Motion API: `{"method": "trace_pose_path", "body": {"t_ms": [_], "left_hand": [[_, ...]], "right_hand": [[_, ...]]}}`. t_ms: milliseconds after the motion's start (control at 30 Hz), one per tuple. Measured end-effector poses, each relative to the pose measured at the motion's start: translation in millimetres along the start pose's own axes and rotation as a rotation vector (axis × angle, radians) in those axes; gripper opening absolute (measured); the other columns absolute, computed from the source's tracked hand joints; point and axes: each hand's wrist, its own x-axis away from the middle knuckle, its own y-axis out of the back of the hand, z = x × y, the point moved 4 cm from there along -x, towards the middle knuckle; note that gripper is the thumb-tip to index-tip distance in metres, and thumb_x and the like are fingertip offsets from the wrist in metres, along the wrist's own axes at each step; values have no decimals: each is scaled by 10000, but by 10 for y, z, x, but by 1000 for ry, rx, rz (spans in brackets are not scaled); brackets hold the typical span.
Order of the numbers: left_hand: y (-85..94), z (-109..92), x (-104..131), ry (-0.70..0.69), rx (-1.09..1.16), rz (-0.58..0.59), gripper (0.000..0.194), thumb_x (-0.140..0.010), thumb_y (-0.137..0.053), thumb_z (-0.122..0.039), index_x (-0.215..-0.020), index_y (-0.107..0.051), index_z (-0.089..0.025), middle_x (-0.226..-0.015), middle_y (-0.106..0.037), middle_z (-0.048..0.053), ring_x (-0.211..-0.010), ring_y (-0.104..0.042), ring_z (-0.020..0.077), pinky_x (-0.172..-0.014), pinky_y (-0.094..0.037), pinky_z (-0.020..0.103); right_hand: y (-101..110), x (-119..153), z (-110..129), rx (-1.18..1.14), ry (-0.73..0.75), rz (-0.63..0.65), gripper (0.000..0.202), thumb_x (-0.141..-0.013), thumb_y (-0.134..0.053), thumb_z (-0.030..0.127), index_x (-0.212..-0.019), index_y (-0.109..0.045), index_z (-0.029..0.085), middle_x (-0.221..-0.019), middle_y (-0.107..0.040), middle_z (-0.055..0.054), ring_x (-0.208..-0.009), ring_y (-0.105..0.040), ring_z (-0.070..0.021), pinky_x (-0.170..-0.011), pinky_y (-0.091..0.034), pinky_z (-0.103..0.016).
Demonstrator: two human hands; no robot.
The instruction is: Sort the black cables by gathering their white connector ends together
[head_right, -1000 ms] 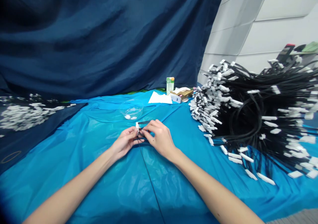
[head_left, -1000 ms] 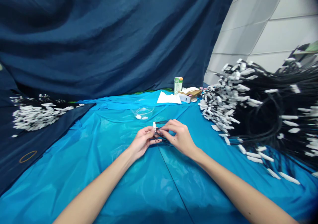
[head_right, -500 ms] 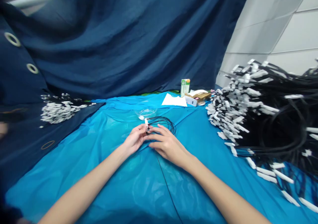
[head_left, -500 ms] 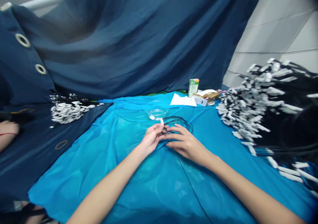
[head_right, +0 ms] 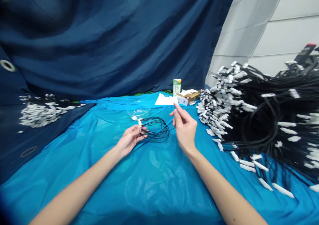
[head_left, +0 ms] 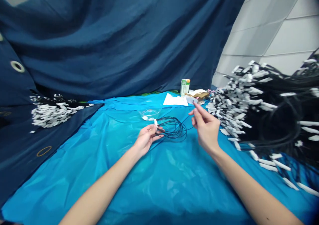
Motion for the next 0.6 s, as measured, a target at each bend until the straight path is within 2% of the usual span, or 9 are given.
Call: {"method": "trace_pose_path", "body": {"t_ms": [133,267,600], "left_hand": [[-13,-10,5,-11,-11,-3,175,-765,-519,-170,-898,-473,-66,-973,-523,99,-753,-553,103,-714,-500,282],[-25,-35,25,-22,-23,11,184,-751,-536,-176,-881,-464,-66,-946,-528,98,-791,-554,120,-733,-496,289],[-45,-7,19,-35,-20,58,238,-716,-583,-204,-856,-452,-62,-914,-529,93,-778,-551,120,-722,-496,288]], "right_hand": [[-135,125,131,333,305,235,126,-761,-560,243,-801,-654,169,-779,-573,-38,-661,-497,-101,-562,-390,-227],[-270,251,124,447,404,424,116,-774,-543,221,-746,-632,153,-738,-568,-33,-706,-491,-119,-660,-392,-260],[-296,274,64,505,379,436,135,-781,-528,229,-701,-601,149,-714,-554,-22,-685,-461,-118,-666,-361,-265]]}}
